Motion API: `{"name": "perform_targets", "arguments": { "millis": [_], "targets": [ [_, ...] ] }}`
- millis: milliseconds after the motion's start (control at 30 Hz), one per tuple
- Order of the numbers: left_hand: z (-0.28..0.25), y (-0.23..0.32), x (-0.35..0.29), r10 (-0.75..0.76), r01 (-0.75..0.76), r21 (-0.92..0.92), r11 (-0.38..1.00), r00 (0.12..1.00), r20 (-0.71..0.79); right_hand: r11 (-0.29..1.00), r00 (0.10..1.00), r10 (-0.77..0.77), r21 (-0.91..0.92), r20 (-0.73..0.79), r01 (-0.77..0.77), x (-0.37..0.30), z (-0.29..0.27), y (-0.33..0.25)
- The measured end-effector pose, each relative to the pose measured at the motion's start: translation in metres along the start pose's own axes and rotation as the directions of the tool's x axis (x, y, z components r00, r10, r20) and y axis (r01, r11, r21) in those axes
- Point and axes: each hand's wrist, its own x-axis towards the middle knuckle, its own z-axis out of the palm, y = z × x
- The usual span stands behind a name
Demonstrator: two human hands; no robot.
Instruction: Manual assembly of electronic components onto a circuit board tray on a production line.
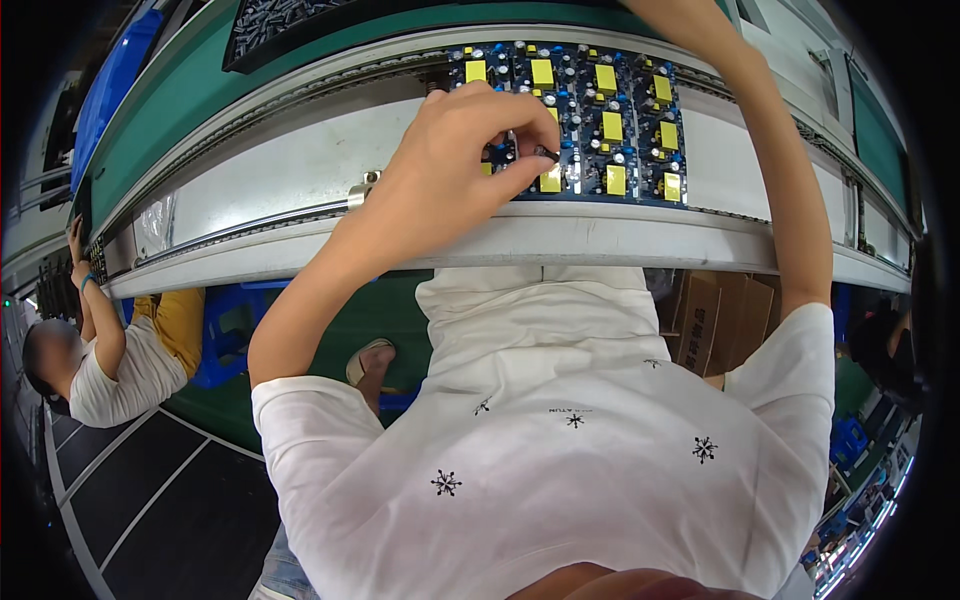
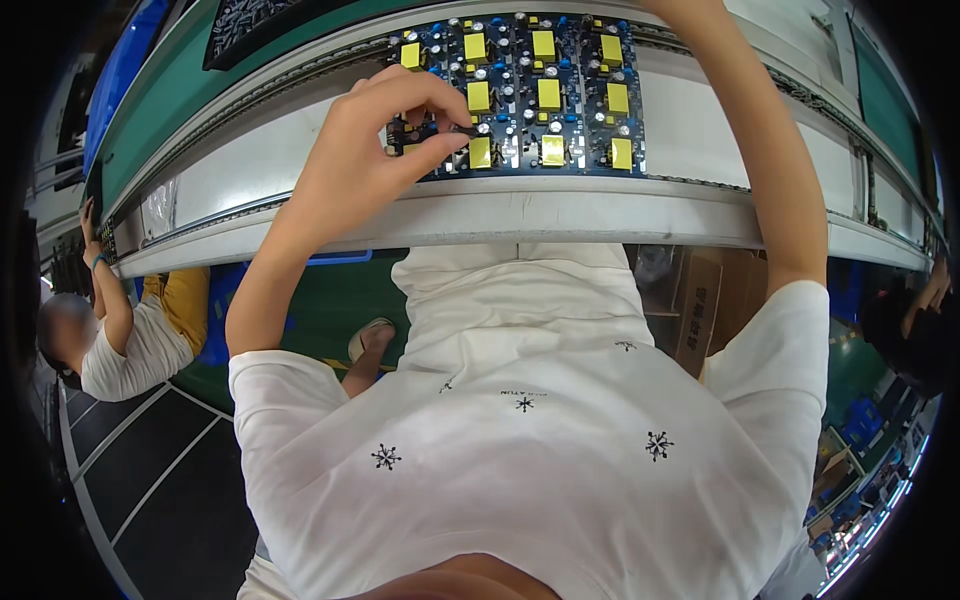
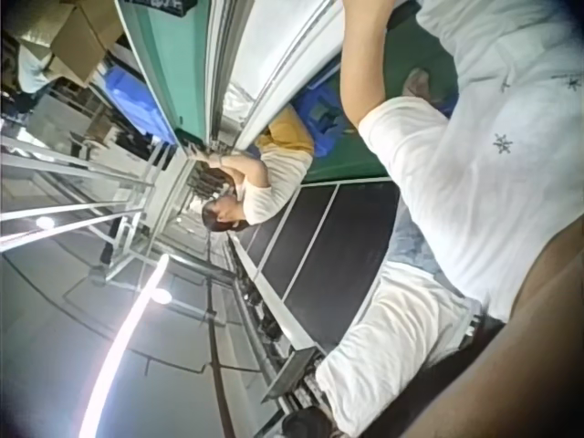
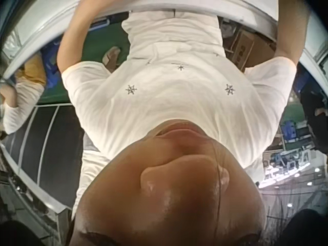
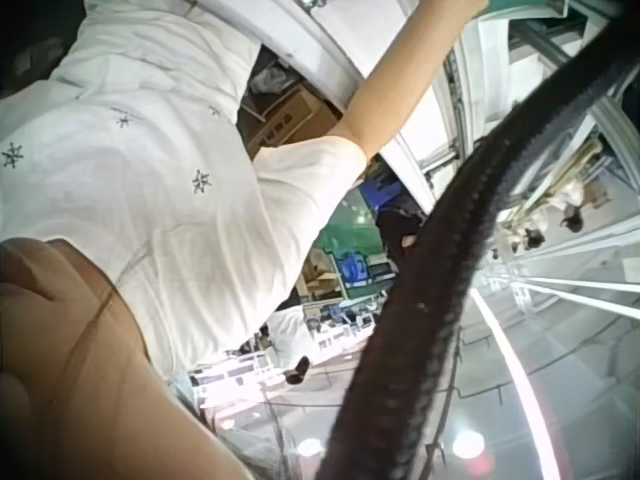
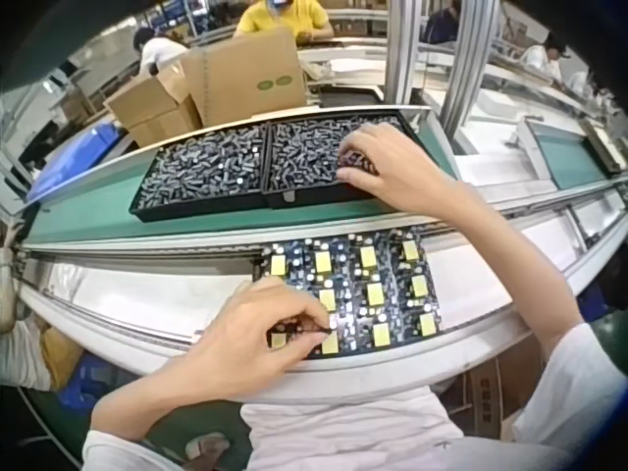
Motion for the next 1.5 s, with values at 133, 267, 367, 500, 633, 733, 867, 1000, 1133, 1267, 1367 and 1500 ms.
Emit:
{"name": "perform_targets", "arguments": {
  "millis": [133, 267, 367, 500, 633, 733, 867, 1000, 1133, 1267, 1367, 1500],
  "targets": [
    [0.009, -0.001, 0.005, 0.111, -0.114, 0.112, 0.987, 0.993, 0.036, 0.977, 0.971, 0.214, 0.035, -0.104, -0.211, 0.019, 0.017, 0.013],
    [0.018, 0.005, 0.011, 0.137, -0.154, 0.215, 0.964, 0.986, 0.095, 0.926, 0.944, 0.307, 0.193, 0.117, -0.325, 0.032, 0.015, 0.011],
    [0.023, 0.003, 0.013, 0.142, -0.164, 0.273, 0.948, 0.985, 0.099, 0.91, 0.936, 0.322, 0.225, 0.145, -0.348, 0.033, 0.021, 0.015],
    [0.026, 0.003, 0.016, 0.168, -0.181, 0.33, 0.926, 0.983, 0.07, 0.923, 0.962, 0.275, 0.283, -0.007, -0.261, 0.026, 0.035, 0.029],
    [0.027, 0.002, 0.016, 0.121, -0.135, 0.34, 0.931, 0.991, 0.063, 0.914, 0.976, 0.211, 0.346, 0.047, -0.215, 0.026, 0.034, 0.03],
    [0.03, 0.0, 0.015, 0.107, -0.115, 0.333, 0.936, 0.993, 0.041, 0.869, 0.967, 0.166, 0.435, 0.192, -0.236, 0.032, 0.032, 0.031],
    [0.033, 0.0, 0.016, 0.118, -0.113, 0.307, 0.945, 0.993, 0.001, 0.845, 0.971, 0.191, 0.479, 0.142, -0.237, 0.028, 0.039, 0.039],
    [0.03, 0.001, 0.015, 0.152, -0.148, 0.325, 0.934, 0.988, 0.012, 0.858, 0.956, 0.293, 0.433, 0.033, -0.278, 0.025, 0.03, 0.025],
    [0.03, 0.009, 0.022, 0.171, -0.187, 0.334, 0.924, 0.982, 0.079, 0.78, 0.898, 0.392, 0.59, -0.199, -0.209, 0.002, 0.016, 0.021],
    [0.022, 0.007, 0.013, 0.136, -0.161, 0.362, 0.918, 0.986, 0.094, 0.824, 0.934, 0.347, 0.448, 0.086, -0.347, -0.05, -0.031, -0.025],
    [0.017, -0.003, 0.018, 0.184, -0.131, 0.335, 0.933, 0.974, -0.132, 0.881, 0.9, 0.326, 0.252, 0.29, -0.401, -0.111, -0.052, -0.031],
    [-0.031, -0.067, 0.041, 0.341, -0.057, 0.548, 0.834, 0.835, -0.433, 0.857, 0.838, 0.269, 0.28, 0.474, -0.433, -0.143, -0.061, -0.055]
  ]
}}
